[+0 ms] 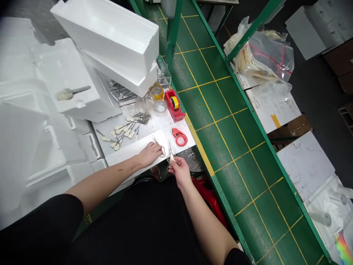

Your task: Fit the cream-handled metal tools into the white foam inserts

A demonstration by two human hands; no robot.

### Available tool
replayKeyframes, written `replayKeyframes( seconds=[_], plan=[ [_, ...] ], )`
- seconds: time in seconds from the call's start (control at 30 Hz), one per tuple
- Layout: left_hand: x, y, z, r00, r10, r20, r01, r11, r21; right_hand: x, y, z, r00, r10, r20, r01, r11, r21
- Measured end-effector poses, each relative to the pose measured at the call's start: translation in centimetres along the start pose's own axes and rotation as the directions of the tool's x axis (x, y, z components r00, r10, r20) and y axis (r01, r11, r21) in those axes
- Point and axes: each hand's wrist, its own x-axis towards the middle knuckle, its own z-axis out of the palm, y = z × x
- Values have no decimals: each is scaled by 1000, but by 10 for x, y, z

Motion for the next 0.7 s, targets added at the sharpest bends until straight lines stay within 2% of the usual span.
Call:
replayKeyframes(
  seconds=[0.13,0.3,0.5,0.7],
  plan=[
    [19,-7,-5,998,63,12,-63,998,18,6,-7,6,1000,-16,0,16,1000,-10],
    [43,-19,-5,994,100,42,-102,994,33,1,-8,1,999,-10,-31,10,1000,-15],
    [33,-29,-3,991,127,46,-128,992,22,1,-8,-5,999,-10,-48,7,999,-46],
    [28,-19,1,999,26,26,-26,1000,12,17,-5,3,999,-26,-29,24,997,-68]
  ],
)
